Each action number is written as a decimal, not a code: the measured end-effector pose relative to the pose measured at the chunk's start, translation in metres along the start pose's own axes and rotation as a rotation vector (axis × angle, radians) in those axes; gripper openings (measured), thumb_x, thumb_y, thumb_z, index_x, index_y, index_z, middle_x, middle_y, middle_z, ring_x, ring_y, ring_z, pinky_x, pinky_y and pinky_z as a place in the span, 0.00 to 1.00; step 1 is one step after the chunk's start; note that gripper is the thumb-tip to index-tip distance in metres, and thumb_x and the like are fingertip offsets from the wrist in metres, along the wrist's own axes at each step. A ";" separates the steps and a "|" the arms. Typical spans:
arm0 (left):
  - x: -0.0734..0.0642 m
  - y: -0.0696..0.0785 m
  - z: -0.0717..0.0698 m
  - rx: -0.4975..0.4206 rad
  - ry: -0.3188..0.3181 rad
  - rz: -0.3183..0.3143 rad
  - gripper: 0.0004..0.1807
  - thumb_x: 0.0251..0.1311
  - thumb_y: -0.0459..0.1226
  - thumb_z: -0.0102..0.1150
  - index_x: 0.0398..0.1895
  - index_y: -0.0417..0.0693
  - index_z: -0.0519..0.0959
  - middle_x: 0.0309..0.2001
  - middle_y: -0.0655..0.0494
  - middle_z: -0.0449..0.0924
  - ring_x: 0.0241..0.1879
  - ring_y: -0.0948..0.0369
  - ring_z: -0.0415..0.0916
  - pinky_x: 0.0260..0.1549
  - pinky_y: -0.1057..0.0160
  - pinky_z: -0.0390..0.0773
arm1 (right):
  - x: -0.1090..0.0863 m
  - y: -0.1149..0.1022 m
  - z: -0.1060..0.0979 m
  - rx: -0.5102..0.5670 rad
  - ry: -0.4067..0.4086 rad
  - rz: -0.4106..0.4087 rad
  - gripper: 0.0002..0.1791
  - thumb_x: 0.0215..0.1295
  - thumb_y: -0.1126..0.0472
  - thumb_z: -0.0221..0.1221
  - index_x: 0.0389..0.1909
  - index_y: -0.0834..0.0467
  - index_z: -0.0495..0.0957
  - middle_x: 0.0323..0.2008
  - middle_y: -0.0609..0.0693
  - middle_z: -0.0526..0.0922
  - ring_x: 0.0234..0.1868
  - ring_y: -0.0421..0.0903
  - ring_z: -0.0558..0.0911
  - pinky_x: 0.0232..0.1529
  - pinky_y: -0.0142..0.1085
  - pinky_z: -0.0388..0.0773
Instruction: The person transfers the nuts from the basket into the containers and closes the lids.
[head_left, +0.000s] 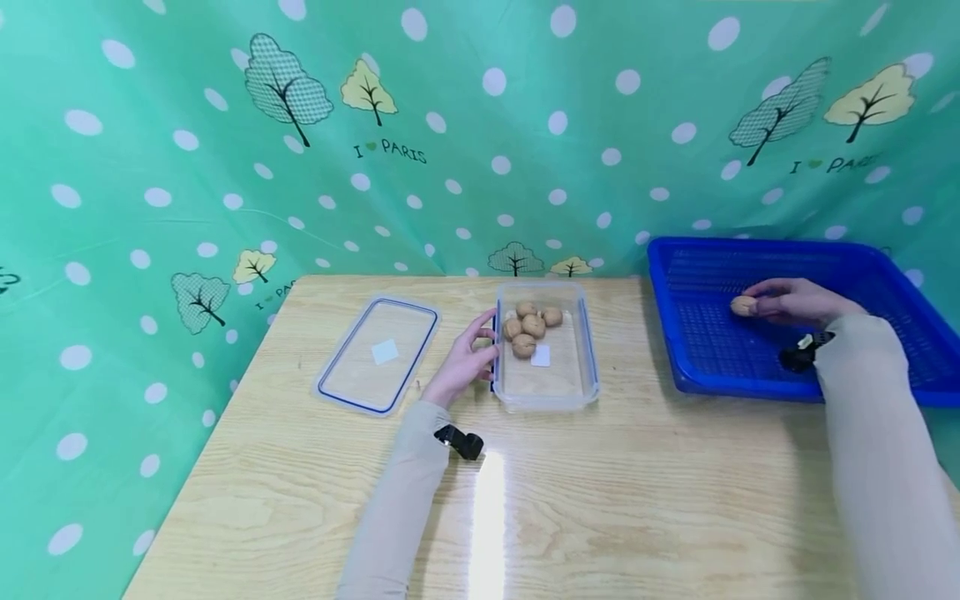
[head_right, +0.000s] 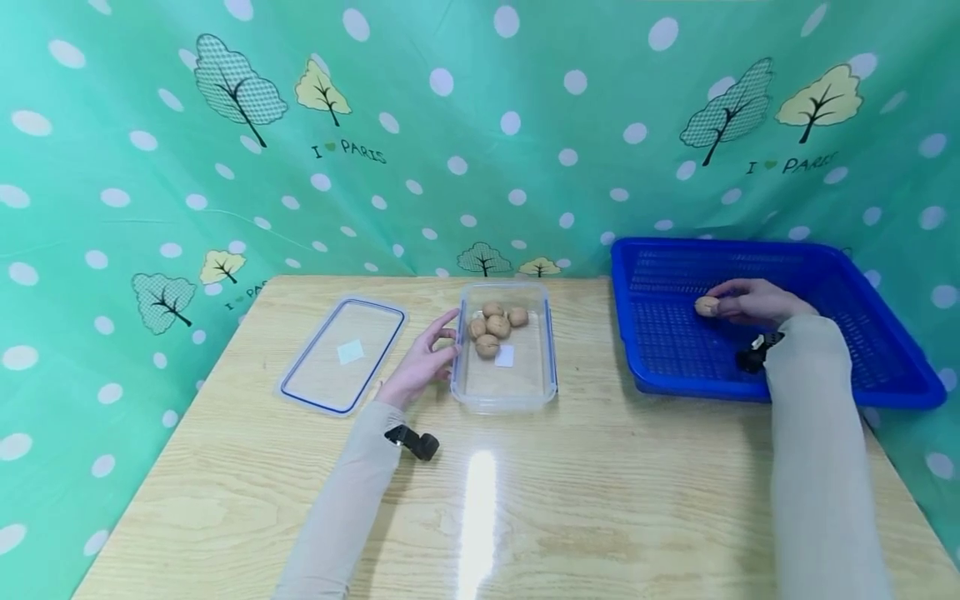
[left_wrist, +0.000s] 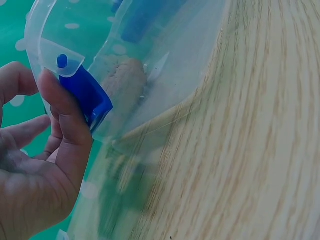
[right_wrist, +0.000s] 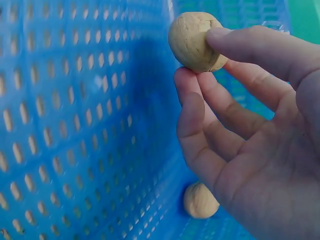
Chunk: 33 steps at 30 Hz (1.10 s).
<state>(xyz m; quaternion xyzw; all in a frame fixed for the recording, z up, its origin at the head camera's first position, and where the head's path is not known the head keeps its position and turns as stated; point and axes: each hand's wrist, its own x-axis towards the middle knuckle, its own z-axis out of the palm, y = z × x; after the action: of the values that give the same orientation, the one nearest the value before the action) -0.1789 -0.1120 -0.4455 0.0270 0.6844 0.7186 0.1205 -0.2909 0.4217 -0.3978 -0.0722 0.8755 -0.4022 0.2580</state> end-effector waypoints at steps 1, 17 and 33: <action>0.000 0.000 0.000 -0.004 0.003 -0.001 0.40 0.61 0.23 0.49 0.75 0.56 0.55 0.54 0.46 0.62 0.29 0.61 0.70 0.19 0.67 0.79 | -0.001 -0.002 0.001 -0.009 0.009 -0.011 0.27 0.72 0.60 0.53 0.60 0.77 0.62 0.47 0.50 0.77 0.41 0.34 0.78 0.43 0.33 0.80; 0.001 0.000 0.003 0.021 0.020 -0.011 0.39 0.62 0.23 0.49 0.75 0.57 0.56 0.55 0.44 0.62 0.29 0.59 0.71 0.20 0.68 0.78 | -0.018 -0.041 0.011 -0.042 0.134 -0.104 0.28 0.72 0.53 0.54 0.64 0.68 0.64 0.48 0.49 0.76 0.45 0.41 0.78 0.43 0.36 0.80; -0.001 0.000 0.002 0.005 0.010 0.001 0.38 0.62 0.23 0.49 0.75 0.54 0.55 0.54 0.45 0.62 0.28 0.60 0.71 0.20 0.68 0.78 | -0.049 -0.074 0.028 0.012 0.214 -0.228 0.24 0.72 0.58 0.54 0.63 0.65 0.67 0.47 0.37 0.76 0.46 0.39 0.78 0.42 0.29 0.78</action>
<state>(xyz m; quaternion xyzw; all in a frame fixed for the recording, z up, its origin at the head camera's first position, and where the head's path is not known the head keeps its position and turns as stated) -0.1773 -0.1106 -0.4450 0.0242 0.6868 0.7170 0.1166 -0.2403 0.3703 -0.3385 -0.1264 0.8817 -0.4395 0.1163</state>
